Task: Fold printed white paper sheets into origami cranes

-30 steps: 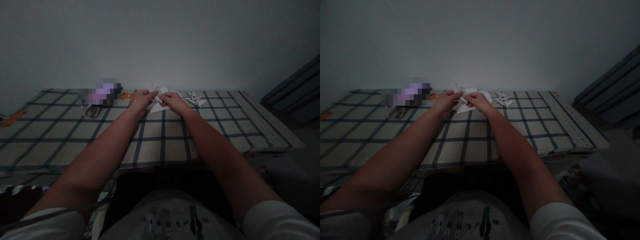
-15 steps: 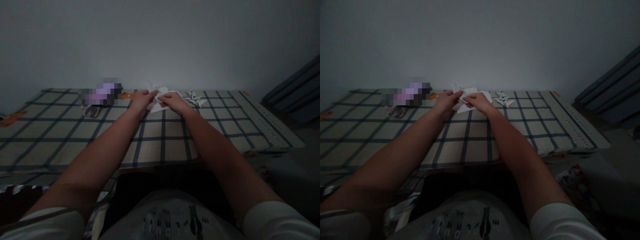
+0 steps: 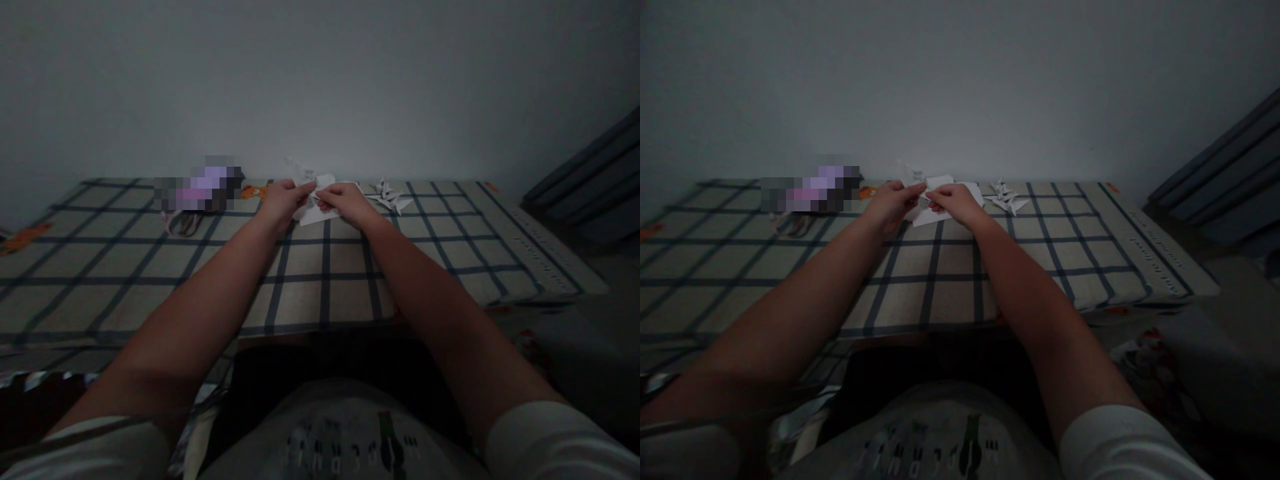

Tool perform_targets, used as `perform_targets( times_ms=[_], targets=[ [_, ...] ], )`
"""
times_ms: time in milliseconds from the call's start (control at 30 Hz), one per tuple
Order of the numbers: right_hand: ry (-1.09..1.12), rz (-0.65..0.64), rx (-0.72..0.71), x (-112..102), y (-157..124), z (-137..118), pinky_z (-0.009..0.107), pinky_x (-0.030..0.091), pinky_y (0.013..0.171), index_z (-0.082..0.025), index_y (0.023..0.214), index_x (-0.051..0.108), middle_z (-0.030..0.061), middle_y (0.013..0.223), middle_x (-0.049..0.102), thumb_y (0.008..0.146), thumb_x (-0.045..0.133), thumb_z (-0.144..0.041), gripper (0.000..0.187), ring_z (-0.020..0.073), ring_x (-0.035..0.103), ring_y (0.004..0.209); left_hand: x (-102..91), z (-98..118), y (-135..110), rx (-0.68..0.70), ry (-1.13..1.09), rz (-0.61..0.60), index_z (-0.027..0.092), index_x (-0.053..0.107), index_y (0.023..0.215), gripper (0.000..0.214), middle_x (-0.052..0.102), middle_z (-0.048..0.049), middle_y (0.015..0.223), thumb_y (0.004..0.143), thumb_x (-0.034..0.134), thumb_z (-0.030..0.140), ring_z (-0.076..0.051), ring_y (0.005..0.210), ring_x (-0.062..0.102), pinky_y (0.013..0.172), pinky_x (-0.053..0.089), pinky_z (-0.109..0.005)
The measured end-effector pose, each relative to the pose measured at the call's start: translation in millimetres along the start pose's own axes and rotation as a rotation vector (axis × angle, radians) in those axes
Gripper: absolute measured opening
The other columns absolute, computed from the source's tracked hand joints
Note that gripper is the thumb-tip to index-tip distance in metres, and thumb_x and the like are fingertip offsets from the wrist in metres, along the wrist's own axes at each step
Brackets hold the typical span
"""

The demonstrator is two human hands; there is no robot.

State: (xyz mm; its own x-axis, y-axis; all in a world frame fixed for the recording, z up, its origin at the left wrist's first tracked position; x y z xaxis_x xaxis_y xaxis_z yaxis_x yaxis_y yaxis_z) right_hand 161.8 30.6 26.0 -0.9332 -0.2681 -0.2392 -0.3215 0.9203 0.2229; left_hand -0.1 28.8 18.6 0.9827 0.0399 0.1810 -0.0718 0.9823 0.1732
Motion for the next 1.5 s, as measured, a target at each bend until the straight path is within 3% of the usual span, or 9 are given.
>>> perform_targets(
  times_ms=[500,700,967,1100,1267,1367,1433,1500],
  targets=[
    [0.074,-0.046,0.028,1.8,3.8,5.0,0.021,0.05,0.066,-0.016,0.067,0.061,-0.0014,0.064,0.066,0.09,0.064,-0.014,0.023,0.008,0.06,0.06,0.4,4.3,-4.3,-0.02,-0.076,0.036,0.02,0.064,0.082,0.032,0.069,-0.0002,0.085,0.067,0.085,0.038,-0.013,0.082,0.063,0.076,0.046,-0.023],
    [0.052,-0.07,0.011,4.6,-1.2,-1.1,0.021,0.049,0.064,-0.017,0.07,0.06,-0.0019,0.066,0.065,0.094,0.063,-0.022,0.025,0.008,0.059,0.06,2.1,3.6,-5.3,-0.025,-0.095,0.026,0.02,0.059,0.075,0.03,0.065,0.0022,0.077,0.067,0.084,0.033,-0.011,0.076,0.06,0.072,0.046,-0.022],
    [-0.033,-0.05,-0.019,2.9,-3.1,-5.8,0.02,0.047,0.065,-0.018,0.066,0.055,-0.0028,0.063,0.061,0.092,0.063,-0.019,0.027,0.0077,0.057,0.06,-3.1,4.7,3.0,0.072,-0.091,0.076,0.02,0.047,0.064,0.045,0.056,0.0019,0.067,0.07,0.085,0.044,-0.011,0.067,0.059,0.07,0.05,-0.024],
    [0.0,-0.001,-0.042,0.2,1.0,-3.1,0.019,0.047,0.063,-0.018,0.068,0.056,-0.0025,0.064,0.061,0.092,0.061,-0.022,0.026,0.0077,0.057,0.06,-3.9,5.3,3.5,0.06,-0.096,0.102,0.02,0.052,0.067,0.039,0.06,0.0009,0.069,0.073,0.083,0.041,-0.01,0.067,0.06,0.067,0.05,-0.023],
    [0.067,0.078,0.009,-4.7,7.7,6.6,0.02,0.046,0.061,-0.02,0.072,0.052,-0.0037,0.066,0.058,0.094,0.055,-0.022,0.022,0.0077,0.055,0.058,-2.2,5.2,3.6,-0.028,-0.111,0.025,0.017,0.065,0.076,0.024,0.068,-0.0007,0.076,0.069,0.085,0.028,-0.008,0.064,0.06,0.064,0.052,-0.02],
    [0.037,0.117,-0.06,-4.4,8.7,7.4,0.022,0.049,0.066,-0.02,0.092,0.06,-0.0022,0.08,0.062,0.091,0.061,-0.023,0.004,0.0095,0.059,0.066,-4.9,6.2,5.3,-0.012,-0.098,0.099,0.016,0.067,0.079,0.022,0.069,-0.0002,0.076,0.069,0.084,0.025,-0.008,0.064,0.06,0.066,0.053,-0.02],
    [-0.026,0.158,-0.167,-4.5,7.9,5.1,0.025,0.052,0.077,-0.023,0.11,0.061,0.0006,0.099,0.066,0.086,0.068,-0.022,0.025,0.0116,0.063,0.082,-6.4,6.5,5.8,-0.008,-0.093,0.136,0.015,0.067,0.079,0.02,0.069,-0.0003,0.077,0.069,0.083,0.022,-0.008,0.064,0.061,0.065,0.052,-0.02],
    [-0.123,0.145,-0.292,-4.2,6.3,2.0,0.028,0.051,0.093,-0.024,0.115,0.063,0.0035,0.115,0.066,0.082,0.074,-0.022,0.034,0.0145,0.063,0.102,-6.3,6.0,5.6,-0.017,-0.098,0.135,0.015,0.066,0.077,0.02,0.068,-0.0003,0.076,0.068,0.083,0.021,-0.008,0.063,0.06,0.063,0.051,-0.019]
  ],
)
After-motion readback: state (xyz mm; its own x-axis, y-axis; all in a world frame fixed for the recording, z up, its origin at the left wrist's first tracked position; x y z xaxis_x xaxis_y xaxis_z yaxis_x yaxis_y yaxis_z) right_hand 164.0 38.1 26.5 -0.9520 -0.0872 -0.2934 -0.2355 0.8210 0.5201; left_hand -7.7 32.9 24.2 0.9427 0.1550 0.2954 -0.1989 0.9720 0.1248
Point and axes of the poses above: each hand's wrist, its own y-axis towards the middle knuckle, its own x-axis out of the palm, z = x × y, the point moved 2 cm from there along y, towards the middle knuckle
